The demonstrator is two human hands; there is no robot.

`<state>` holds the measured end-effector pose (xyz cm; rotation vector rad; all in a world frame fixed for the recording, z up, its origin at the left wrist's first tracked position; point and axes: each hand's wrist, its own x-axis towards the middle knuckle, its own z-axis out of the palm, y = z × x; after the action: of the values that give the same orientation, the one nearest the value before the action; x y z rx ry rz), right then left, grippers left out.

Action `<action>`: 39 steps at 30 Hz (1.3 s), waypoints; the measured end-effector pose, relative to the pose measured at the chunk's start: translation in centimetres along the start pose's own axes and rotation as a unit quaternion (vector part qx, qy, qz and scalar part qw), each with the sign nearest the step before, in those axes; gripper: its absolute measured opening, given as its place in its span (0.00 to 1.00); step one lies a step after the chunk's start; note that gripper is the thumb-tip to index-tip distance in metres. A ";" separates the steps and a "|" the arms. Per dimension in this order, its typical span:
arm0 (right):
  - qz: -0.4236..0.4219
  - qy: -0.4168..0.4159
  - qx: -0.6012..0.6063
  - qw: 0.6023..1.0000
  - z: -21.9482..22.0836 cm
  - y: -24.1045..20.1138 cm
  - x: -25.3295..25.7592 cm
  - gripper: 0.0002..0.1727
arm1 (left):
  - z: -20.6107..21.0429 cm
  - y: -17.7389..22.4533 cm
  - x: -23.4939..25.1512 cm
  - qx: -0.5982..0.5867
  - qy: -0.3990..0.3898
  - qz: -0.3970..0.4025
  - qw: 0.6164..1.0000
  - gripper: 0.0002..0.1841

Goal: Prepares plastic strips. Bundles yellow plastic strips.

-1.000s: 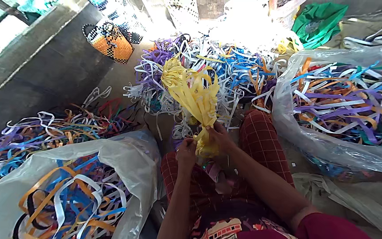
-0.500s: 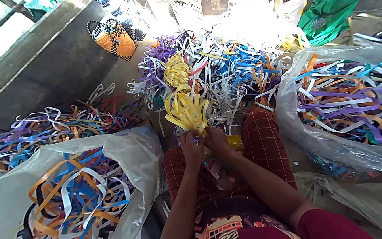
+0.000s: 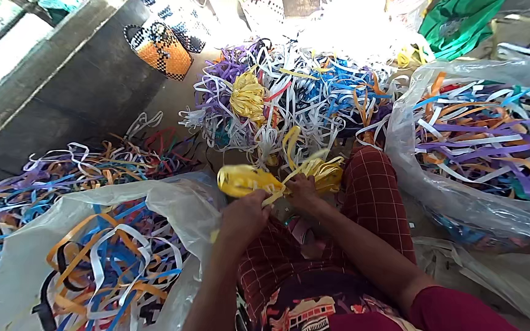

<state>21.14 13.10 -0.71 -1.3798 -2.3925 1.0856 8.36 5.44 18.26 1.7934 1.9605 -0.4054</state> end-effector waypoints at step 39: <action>-0.012 0.221 0.727 0.650 -15.2 1.9 -2.6 0.25 | 13.5 -19.7 2.7 -0.493 0.337 -0.177 0.782 0.19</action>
<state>31.14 19.22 9.50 -0.7221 -0.5706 1.6807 -9.53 -1.16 3.67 0.8839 2.2528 1.1414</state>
